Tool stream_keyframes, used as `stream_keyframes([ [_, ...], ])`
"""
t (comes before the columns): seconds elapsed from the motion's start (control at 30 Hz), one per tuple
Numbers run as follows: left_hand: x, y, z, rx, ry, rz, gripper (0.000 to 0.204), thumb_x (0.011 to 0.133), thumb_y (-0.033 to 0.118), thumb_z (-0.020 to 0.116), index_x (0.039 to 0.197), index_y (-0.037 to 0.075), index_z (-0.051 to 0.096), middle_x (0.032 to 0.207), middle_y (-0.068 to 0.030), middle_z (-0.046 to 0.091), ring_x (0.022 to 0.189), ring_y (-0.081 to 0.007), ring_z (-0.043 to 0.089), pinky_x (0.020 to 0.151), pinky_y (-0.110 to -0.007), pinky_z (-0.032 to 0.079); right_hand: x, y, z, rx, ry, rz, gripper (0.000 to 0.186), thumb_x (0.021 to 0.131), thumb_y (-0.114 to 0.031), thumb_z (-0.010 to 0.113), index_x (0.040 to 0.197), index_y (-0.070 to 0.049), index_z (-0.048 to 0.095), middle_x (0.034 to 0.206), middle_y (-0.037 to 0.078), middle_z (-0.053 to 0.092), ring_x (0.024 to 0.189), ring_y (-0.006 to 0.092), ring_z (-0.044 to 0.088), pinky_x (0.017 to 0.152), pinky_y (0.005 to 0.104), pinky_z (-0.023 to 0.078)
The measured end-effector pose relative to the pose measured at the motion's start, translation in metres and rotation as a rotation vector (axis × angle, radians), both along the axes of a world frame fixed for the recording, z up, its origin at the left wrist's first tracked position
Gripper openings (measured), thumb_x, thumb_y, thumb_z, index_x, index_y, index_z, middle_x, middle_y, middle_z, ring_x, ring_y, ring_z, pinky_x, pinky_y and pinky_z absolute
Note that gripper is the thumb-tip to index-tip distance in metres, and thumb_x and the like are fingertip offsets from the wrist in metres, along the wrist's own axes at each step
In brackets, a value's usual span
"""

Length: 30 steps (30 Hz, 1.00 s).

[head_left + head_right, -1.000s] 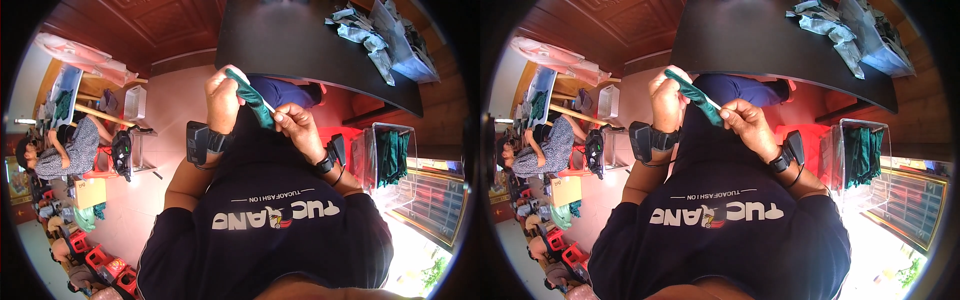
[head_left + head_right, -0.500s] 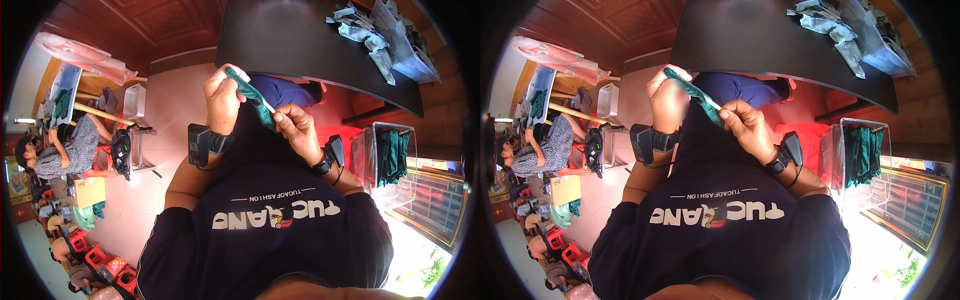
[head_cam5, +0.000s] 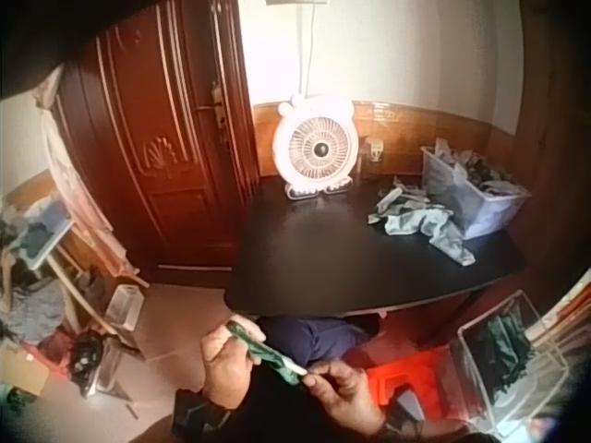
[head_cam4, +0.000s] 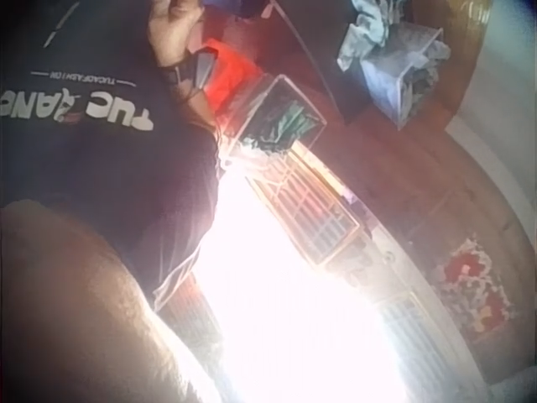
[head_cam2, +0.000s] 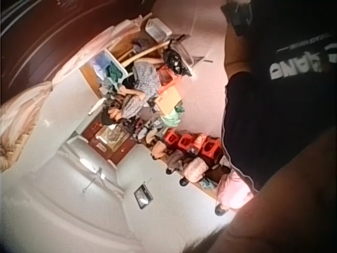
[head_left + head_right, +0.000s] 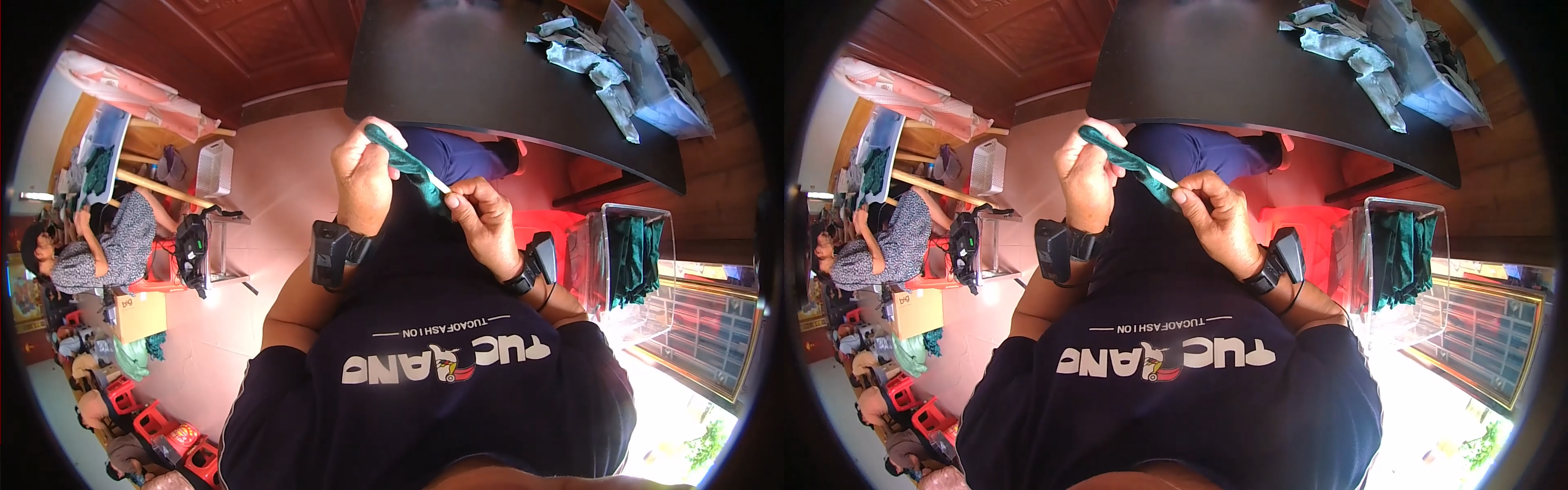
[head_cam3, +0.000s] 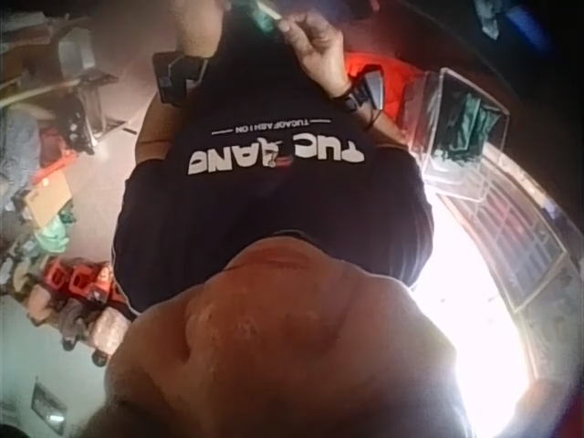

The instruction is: Applying finish to the edges of leather strips using a wooden applicator stick.

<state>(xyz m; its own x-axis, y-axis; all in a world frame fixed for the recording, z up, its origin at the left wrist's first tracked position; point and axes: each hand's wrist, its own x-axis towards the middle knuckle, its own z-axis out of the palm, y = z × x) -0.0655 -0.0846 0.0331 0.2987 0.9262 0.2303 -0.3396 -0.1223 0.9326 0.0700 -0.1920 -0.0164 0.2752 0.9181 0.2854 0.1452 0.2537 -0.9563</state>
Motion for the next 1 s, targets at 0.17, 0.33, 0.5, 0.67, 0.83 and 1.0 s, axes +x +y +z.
stream_keyframes([
  [0.17, -0.010, 0.007, 0.005, -0.033, -0.025, -0.156, 0.029, 0.078, -0.005, 0.041, 0.102, -0.001, 0.056, 0.082, -0.0045, 0.058, 0.056, -0.0057, 0.047, 0.053, -0.019, 0.039, 0.004, 0.001, -0.003, -0.014, 0.046, -0.018, 0.006, 0.088, -0.008, 0.060, 0.086, -0.003, 0.056, 0.064, -0.004, 0.052, 0.059, 0.0023, 0.044, 0.053, 0.0192, 0.038],
  [0.33, -0.031, 0.009, 0.024, 0.042, -0.045, -0.006, 0.037, 0.076, 0.000, 0.042, 0.112, -0.003, 0.052, 0.115, -0.0172, 0.057, 0.051, -0.0062, 0.049, 0.045, -0.015, 0.034, 0.008, 0.002, -0.004, 0.001, 0.015, -0.096, 0.007, 0.087, -0.008, 0.062, 0.087, -0.003, 0.057, 0.065, -0.004, 0.054, 0.059, 0.0023, 0.045, 0.053, 0.0187, 0.039],
  [0.5, -0.028, 0.006, 0.031, 0.012, -0.110, -0.162, 0.034, 0.080, 0.009, 0.040, 0.109, -0.004, 0.053, 0.106, -0.0183, 0.061, 0.049, -0.0065, 0.048, 0.040, -0.015, 0.032, 0.007, 0.003, -0.003, 0.054, -0.061, -0.065, 0.007, 0.086, -0.006, 0.063, 0.087, -0.003, 0.057, 0.069, -0.002, 0.057, 0.061, 0.0025, 0.048, 0.056, 0.0192, 0.041],
  [0.67, -0.018, 0.008, 0.013, -0.131, -0.184, -0.223, 0.028, 0.089, 0.018, 0.038, 0.100, -0.003, 0.054, 0.080, -0.0093, 0.059, 0.053, -0.0086, 0.051, 0.044, -0.017, 0.035, 0.004, -0.001, 0.005, -0.081, 0.122, 0.048, 0.008, 0.088, -0.010, 0.061, 0.088, -0.003, 0.058, 0.069, -0.002, 0.056, 0.062, 0.0031, 0.047, 0.057, 0.0190, 0.040],
  [0.83, -0.006, -0.001, 0.009, -0.024, -0.172, -0.095, 0.026, 0.095, 0.024, 0.043, 0.094, 0.000, 0.052, 0.072, -0.0044, 0.054, 0.056, -0.0079, 0.051, 0.047, -0.019, 0.038, 0.003, -0.003, 0.008, -0.143, 0.230, 0.132, 0.012, 0.092, -0.016, 0.057, 0.089, -0.004, 0.058, 0.066, -0.003, 0.051, 0.059, 0.0033, 0.043, 0.053, 0.0186, 0.036],
  [1.0, -0.007, -0.005, 0.005, 0.052, -0.179, -0.009, 0.031, 0.096, 0.030, 0.044, 0.095, 0.000, 0.052, 0.071, -0.0038, 0.053, 0.055, -0.0069, 0.050, 0.047, -0.018, 0.037, 0.003, 0.001, 0.020, -0.416, 0.549, 0.467, 0.024, 0.095, -0.027, 0.049, 0.089, -0.007, 0.059, 0.058, -0.004, 0.044, 0.050, 0.0032, 0.033, 0.045, 0.0183, 0.024],
])
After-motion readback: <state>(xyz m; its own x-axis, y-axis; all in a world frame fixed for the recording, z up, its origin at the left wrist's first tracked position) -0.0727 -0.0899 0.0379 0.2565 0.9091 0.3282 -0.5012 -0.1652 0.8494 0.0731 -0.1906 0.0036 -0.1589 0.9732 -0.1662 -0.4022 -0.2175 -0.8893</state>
